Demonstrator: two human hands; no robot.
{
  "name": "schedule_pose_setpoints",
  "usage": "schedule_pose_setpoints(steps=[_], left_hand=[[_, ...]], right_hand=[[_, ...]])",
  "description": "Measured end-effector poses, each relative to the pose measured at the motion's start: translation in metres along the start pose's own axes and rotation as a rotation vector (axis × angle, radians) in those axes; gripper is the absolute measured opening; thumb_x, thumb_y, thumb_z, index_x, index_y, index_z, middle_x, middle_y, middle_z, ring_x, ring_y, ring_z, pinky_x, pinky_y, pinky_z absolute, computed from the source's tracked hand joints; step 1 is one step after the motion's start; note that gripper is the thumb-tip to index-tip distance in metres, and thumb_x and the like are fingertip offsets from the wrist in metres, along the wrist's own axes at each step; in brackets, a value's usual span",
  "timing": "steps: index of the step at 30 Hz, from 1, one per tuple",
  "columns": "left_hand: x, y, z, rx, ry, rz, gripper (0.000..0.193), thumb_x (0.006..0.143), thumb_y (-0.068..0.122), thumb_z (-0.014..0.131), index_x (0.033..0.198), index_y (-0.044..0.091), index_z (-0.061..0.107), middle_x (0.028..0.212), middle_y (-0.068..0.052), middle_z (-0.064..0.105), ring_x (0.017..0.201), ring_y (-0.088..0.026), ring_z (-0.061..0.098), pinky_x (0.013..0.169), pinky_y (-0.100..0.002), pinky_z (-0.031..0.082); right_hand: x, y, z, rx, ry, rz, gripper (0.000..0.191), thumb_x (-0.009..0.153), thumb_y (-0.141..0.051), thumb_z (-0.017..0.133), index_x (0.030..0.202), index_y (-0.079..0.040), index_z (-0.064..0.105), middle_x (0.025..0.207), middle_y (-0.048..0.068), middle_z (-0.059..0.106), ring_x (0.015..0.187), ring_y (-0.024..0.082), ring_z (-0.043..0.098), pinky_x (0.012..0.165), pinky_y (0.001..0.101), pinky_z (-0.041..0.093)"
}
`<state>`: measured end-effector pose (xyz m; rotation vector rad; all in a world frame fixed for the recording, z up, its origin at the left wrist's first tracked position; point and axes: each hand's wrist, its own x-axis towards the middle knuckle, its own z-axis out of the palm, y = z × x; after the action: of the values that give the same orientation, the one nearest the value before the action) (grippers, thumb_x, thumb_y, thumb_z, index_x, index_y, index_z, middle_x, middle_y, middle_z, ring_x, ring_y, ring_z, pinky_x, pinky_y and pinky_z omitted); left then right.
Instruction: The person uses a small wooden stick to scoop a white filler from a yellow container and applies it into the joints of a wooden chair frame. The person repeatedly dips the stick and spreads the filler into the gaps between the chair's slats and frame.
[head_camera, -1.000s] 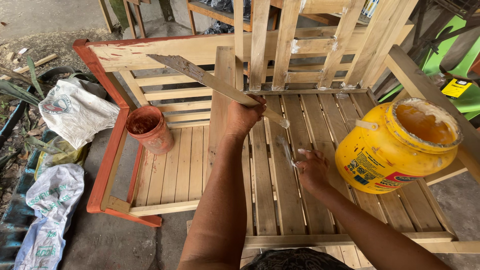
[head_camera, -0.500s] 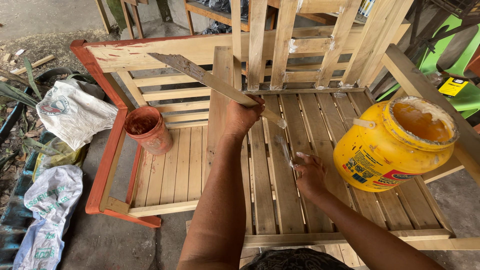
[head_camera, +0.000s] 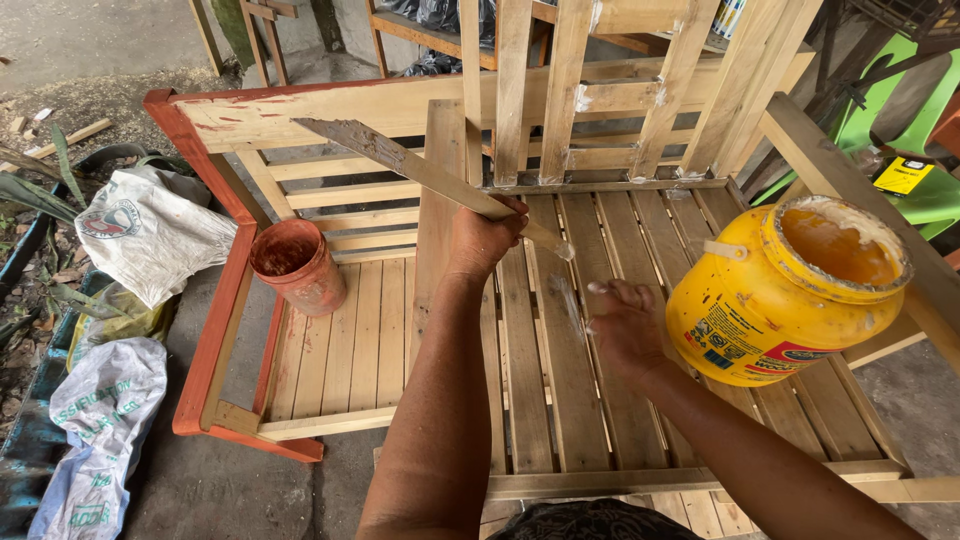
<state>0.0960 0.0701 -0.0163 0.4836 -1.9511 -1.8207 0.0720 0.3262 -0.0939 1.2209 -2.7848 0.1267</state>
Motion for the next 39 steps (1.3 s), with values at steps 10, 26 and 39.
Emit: schedule_pose_setpoints(steps=[10, 26, 39], left_hand=[[0.000, 0.002, 0.000, -0.039, -0.027, -0.023, 0.010, 0.082, 0.000, 0.077, 0.092, 0.000, 0.078, 0.080, -0.009, 0.075, 0.062, -0.014, 0.069, 0.056, -0.028, 0.060], [-0.002, 0.004, -0.001, -0.044, -0.053, -0.002, 0.012, 0.081, -0.002, 0.076, 0.092, 0.000, 0.078, 0.087, -0.011, 0.076, 0.071, -0.018, 0.072, 0.058, -0.029, 0.063], [-0.001, 0.003, -0.001, -0.046, -0.062, -0.021, 0.012, 0.081, -0.002, 0.075, 0.092, 0.000, 0.078, 0.086, -0.011, 0.076, 0.070, -0.017, 0.073, 0.058, -0.029, 0.063]], right_hand=[[0.034, 0.009, 0.014, 0.124, 0.354, 0.120, 0.072, 0.073, 0.002, 0.061, 0.136, -0.032, 0.069, 0.147, 0.007, 0.049, 0.134, 0.031, 0.040, 0.107, 0.0518, 0.029], [0.027, 0.011, 0.023, 0.240, 0.422, 0.148, 0.049, 0.074, 0.005, 0.061, 0.110, -0.022, 0.080, 0.142, 0.003, 0.060, 0.132, 0.027, 0.045, 0.111, 0.0484, 0.029], [-0.005, 0.007, 0.044, 0.374, 0.315, 0.200, 0.034, 0.073, 0.004, 0.059, 0.085, -0.018, 0.083, 0.138, -0.006, 0.066, 0.133, 0.024, 0.049, 0.107, 0.0451, 0.038]])
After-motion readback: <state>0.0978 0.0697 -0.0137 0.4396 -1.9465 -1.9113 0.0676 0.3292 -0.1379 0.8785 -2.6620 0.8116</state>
